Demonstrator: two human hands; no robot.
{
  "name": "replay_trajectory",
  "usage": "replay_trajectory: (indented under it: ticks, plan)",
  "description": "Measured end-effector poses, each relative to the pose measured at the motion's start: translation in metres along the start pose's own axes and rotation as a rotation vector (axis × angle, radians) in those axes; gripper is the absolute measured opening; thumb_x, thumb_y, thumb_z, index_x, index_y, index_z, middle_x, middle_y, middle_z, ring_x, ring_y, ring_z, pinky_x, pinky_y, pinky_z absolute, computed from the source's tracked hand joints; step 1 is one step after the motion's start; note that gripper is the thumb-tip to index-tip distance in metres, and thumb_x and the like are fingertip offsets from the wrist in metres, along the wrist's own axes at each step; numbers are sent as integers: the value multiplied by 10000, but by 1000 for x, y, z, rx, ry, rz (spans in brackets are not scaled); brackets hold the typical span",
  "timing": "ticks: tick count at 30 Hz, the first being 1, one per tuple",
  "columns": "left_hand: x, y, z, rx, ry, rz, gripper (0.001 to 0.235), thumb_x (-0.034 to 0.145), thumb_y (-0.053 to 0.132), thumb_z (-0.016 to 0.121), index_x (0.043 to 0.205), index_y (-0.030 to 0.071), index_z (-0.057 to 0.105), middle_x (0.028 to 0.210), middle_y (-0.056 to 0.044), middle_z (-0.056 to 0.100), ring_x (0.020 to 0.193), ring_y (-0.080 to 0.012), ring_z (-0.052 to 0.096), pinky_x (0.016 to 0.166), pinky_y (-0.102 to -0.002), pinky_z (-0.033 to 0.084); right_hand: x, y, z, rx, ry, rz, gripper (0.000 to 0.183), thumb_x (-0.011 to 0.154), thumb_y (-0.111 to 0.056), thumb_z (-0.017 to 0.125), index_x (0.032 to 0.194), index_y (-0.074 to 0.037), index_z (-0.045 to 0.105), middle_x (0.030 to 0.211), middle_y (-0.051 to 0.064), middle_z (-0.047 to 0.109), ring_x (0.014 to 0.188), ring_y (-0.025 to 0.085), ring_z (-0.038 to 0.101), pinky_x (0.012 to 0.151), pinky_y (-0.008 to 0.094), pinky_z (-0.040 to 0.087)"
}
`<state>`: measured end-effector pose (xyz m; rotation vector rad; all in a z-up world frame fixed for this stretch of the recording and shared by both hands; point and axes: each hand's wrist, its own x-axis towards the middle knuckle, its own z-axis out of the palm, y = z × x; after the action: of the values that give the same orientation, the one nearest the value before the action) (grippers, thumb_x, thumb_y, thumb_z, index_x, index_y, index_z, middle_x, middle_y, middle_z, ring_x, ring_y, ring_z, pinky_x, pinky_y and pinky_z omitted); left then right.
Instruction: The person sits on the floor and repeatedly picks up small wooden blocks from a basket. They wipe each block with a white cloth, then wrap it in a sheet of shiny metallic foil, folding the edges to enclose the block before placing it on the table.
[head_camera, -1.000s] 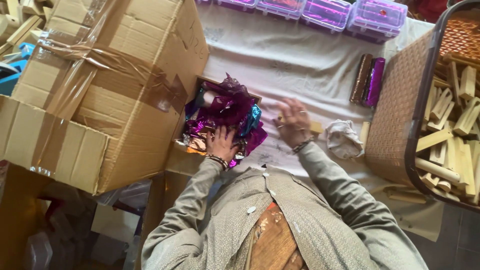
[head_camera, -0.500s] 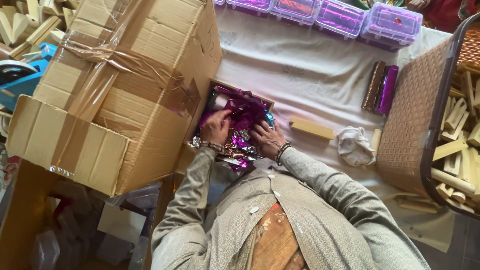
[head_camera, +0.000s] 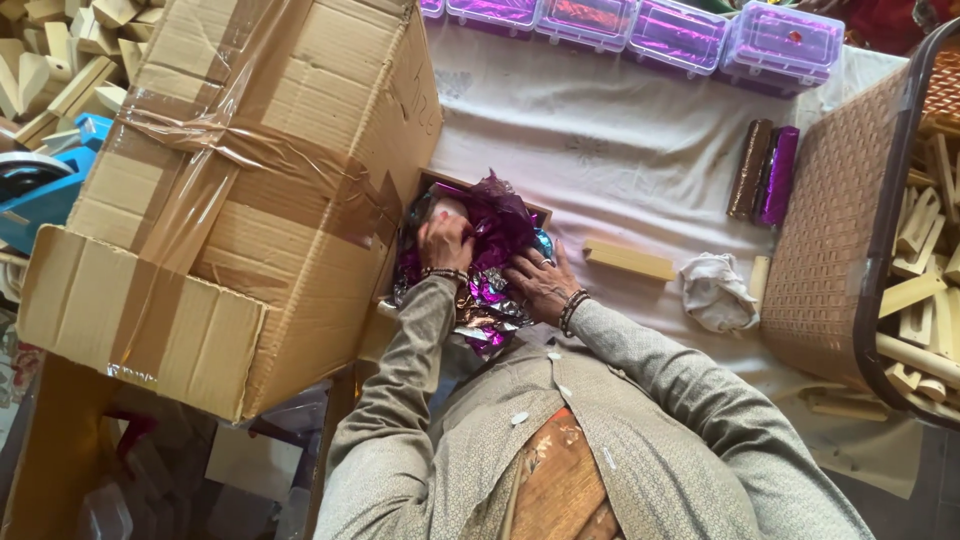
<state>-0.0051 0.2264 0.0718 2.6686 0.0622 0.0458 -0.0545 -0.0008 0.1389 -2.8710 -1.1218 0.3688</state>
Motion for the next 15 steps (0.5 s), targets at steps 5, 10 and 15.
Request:
replay_trajectory:
  ticks: [5,10,15]
  plan:
    - [-26,-1,-3,-163,148,39,202,872,165,788,1042,90,710,1174,-125,740,1178,-294,673,1107,-518,422,18,-8,-43,-22,-84,-8,503,953,-499,535,1345,-185,563,1372,79,568,1364,261,447,1143,786,106]
    - [-49,10,-9,-279,249,130,241,839,102,757,1064,40,700,1160,-163,731,1117,-335,681,1013,-457,499,50,6,-28,53,359,-83,292,954,-332,642,1176,-144,616,1250,94,664,1261,297,589,1160,758,192]
    - [-58,19,-20,-359,271,180,191,878,122,764,1044,49,703,1052,-145,736,1027,-353,697,940,-477,514,83,2,-39,210,383,-103,527,885,28,614,1400,-71,564,1430,122,610,1263,268,602,957,382,583]
